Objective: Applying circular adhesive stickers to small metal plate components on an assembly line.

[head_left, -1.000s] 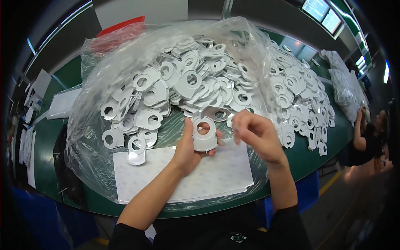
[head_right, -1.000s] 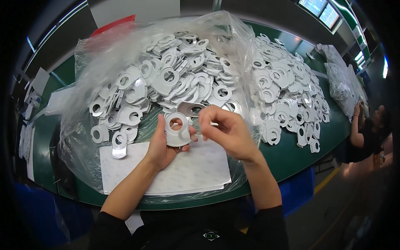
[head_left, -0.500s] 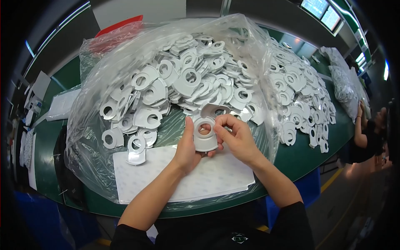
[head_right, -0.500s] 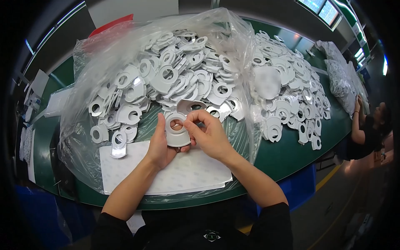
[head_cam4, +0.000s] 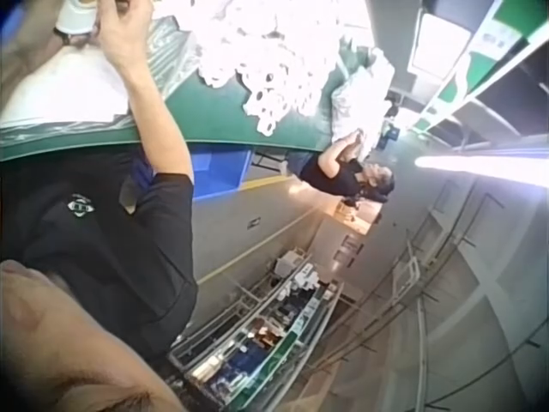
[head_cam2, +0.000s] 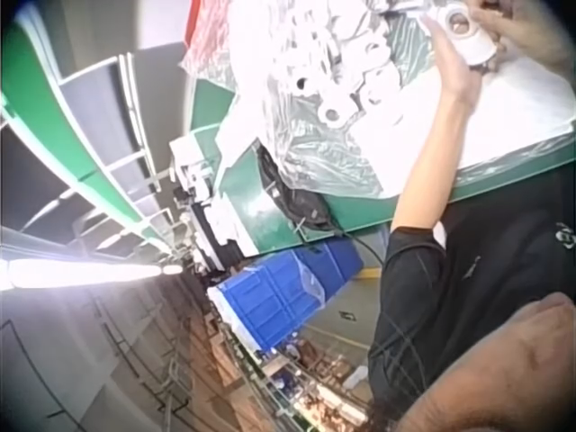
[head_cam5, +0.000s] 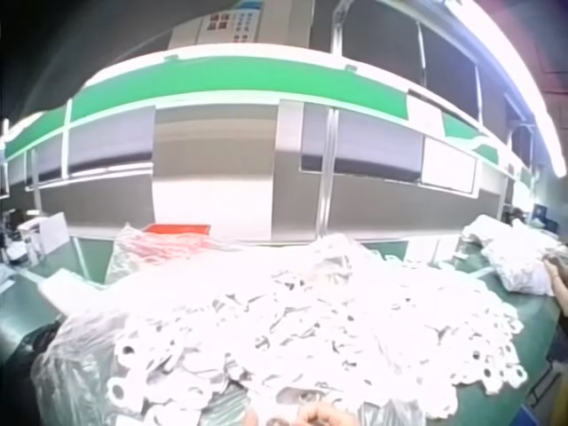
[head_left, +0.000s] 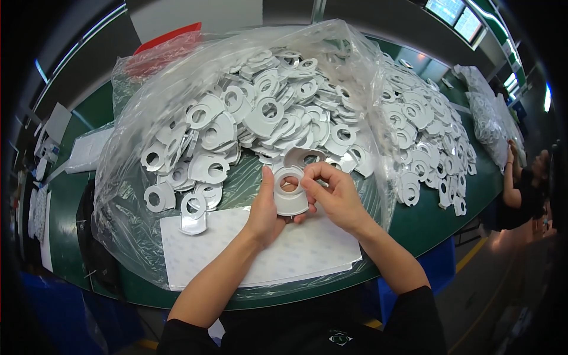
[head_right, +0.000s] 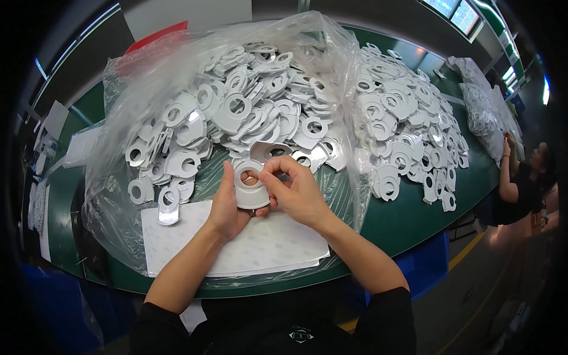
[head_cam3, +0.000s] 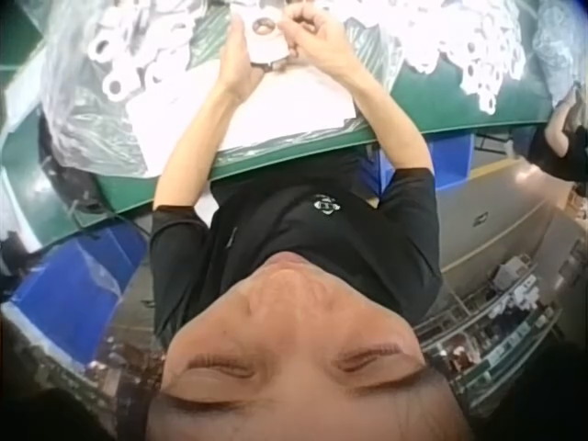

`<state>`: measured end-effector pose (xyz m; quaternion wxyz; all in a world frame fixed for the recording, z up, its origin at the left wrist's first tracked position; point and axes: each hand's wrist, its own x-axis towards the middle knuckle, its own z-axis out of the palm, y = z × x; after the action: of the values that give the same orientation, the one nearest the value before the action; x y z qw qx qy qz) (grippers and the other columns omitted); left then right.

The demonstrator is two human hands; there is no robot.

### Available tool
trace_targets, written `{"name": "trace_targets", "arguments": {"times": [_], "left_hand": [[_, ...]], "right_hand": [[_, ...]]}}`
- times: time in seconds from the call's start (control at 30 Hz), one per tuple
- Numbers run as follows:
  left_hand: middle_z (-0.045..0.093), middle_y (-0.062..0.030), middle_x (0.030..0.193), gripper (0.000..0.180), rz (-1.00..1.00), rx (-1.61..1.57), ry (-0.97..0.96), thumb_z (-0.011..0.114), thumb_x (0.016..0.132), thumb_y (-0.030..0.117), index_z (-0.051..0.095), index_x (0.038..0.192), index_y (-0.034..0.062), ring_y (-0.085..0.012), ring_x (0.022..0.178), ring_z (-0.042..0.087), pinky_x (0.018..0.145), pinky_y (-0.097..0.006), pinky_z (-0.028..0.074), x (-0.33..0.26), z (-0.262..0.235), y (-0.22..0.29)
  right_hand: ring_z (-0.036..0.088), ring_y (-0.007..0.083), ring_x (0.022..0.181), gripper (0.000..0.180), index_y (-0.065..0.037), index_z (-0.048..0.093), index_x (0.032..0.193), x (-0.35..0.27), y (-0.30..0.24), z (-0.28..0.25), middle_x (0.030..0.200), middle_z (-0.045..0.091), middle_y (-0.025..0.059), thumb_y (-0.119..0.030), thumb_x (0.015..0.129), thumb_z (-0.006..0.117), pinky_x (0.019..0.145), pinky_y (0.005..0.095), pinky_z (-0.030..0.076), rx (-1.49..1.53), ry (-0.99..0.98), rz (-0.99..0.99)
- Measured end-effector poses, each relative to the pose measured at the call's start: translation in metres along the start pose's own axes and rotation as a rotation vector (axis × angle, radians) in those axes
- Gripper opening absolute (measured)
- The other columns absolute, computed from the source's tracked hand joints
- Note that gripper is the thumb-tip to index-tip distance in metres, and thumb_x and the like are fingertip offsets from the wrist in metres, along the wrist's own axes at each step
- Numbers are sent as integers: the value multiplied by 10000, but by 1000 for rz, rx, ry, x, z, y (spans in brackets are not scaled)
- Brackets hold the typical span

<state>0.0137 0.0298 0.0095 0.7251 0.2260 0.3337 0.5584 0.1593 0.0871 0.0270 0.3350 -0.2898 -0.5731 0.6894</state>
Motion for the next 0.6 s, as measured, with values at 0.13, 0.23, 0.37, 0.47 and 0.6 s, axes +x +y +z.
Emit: {"name": "trace_targets", "arguments": {"times": [0.13, 0.23, 0.37, 0.47, 0.6], "left_hand": [[592, -98, 838, 740, 3, 9, -4, 104, 924, 648, 516, 1102, 59, -176, 695, 591, 513, -265, 392, 0, -1, -1], [591, -104, 840, 734, -9, 2, 9, 107, 924, 649, 514, 1091, 61, -180, 691, 590, 513, -265, 393, 0, 0, 0], [589, -111, 843, 734, -12, -12, 2, 108, 921, 654, 508, 1085, 61, -186, 690, 589, 513, -267, 396, 1, -1, 0], [588, -115, 848, 738, -8, -19, -4, 108, 919, 657, 507, 1085, 60, -187, 690, 588, 512, -268, 397, 1, -2, -1], [589, -116, 854, 741, -2, -23, -17, 106, 918, 658, 505, 1087, 56, -188, 693, 588, 512, -270, 400, 1, -3, -1]], "right_hand": [[504, 48, 584, 120, 5, 527, 954, 0, 0, 0, 852, 546, 21, -100, 919, 573, 510, 185, 454, -4, 4, 0], [507, 48, 585, 118, 6, 530, 947, -1, 1, 0, 861, 540, 21, -99, 917, 575, 511, 181, 450, -15, 9, -4], [510, 47, 586, 116, 7, 538, 924, -1, 0, 1, 890, 526, 22, -99, 911, 583, 511, 179, 448, -47, 22, -15], [515, 50, 586, 113, 11, 540, 915, -1, -1, 2, 918, 509, 28, -93, 908, 584, 510, 179, 451, -54, 26, -11], [525, 57, 590, 106, 14, 541, 911, -1, 0, 3, 939, 495, 34, -85, 908, 579, 507, 179, 456, -66, 29, -25]]}}
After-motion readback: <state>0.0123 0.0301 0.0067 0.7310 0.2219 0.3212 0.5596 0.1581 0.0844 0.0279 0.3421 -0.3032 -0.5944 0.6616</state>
